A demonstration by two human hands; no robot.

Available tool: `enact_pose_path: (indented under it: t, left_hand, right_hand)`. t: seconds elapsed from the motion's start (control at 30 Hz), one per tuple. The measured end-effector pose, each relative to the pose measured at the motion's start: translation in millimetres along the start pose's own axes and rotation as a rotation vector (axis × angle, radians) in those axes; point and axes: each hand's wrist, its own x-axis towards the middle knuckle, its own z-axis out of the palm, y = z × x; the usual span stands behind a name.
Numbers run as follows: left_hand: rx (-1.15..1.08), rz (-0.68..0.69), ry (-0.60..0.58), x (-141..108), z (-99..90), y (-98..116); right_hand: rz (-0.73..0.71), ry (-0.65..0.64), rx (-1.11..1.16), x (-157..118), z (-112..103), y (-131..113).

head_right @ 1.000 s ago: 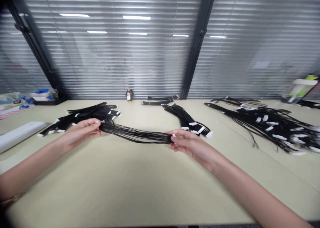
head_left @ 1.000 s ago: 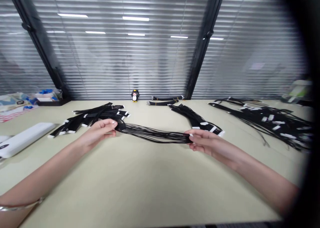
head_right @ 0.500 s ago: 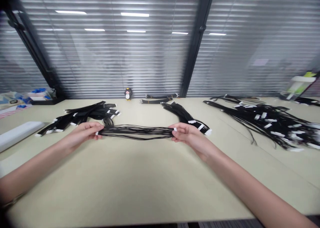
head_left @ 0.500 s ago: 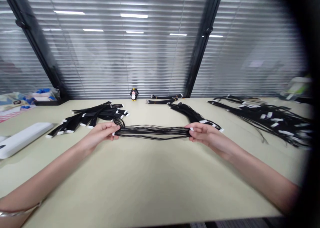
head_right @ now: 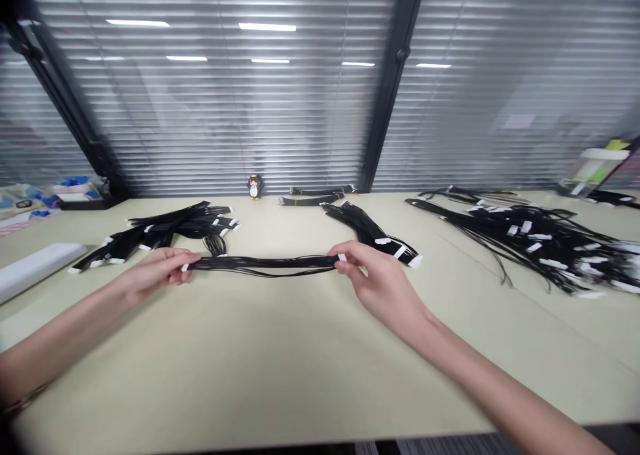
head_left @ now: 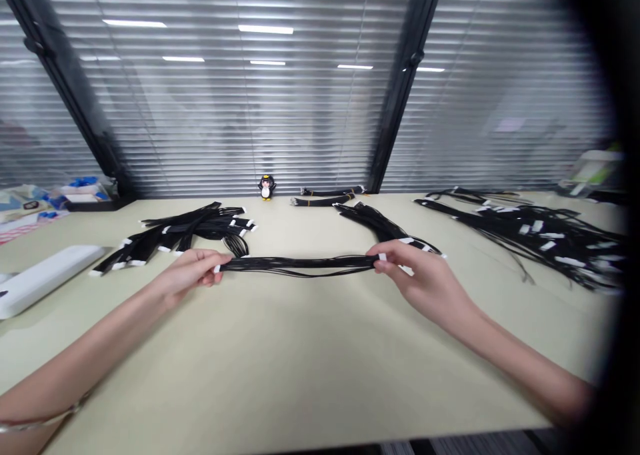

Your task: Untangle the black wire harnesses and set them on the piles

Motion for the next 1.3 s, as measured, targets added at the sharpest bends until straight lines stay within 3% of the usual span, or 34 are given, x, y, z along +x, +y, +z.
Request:
enact_pose_path:
  t: [0.13, 0.33, 0.53, 0.77, 1.0, 1.17, 1.3]
  left_hand:
    - [0.018, 0.026, -0.043, -1, -1.0, 4]
    - [0.018, 0.106, -0.062, -8, -1.1, 19]
    - [0.225, 0.150, -0.308, -22, 4.2, 32]
    - [0.471, 0.318, -0.349, -27, 27.1, 40]
    - [0.290, 0.308, -0.453, -59, 75.6, 86]
    - [0.083, 0.399, -0.260, -60, 100.3, 110]
    - [0.005, 0.545, -0.116, -61, 95.9, 143]
  right_hand:
    - [0.250, -0.153, 0.387, 5, -2, 11]
    - [0.513, -0.267, 0.818, 12, -6, 35]
    - [0.619, -0.361, 1.227, 14, -10, 40]
    - [0.572, -0.357, 1.291, 11, -12, 11]
    - [0.399, -0.352, 1.159, 32, 2, -21]
    - [0.127, -0.369, 0.959, 46, 3, -60]
    - [-0.110, -0.153, 0.856, 57, -7, -98]
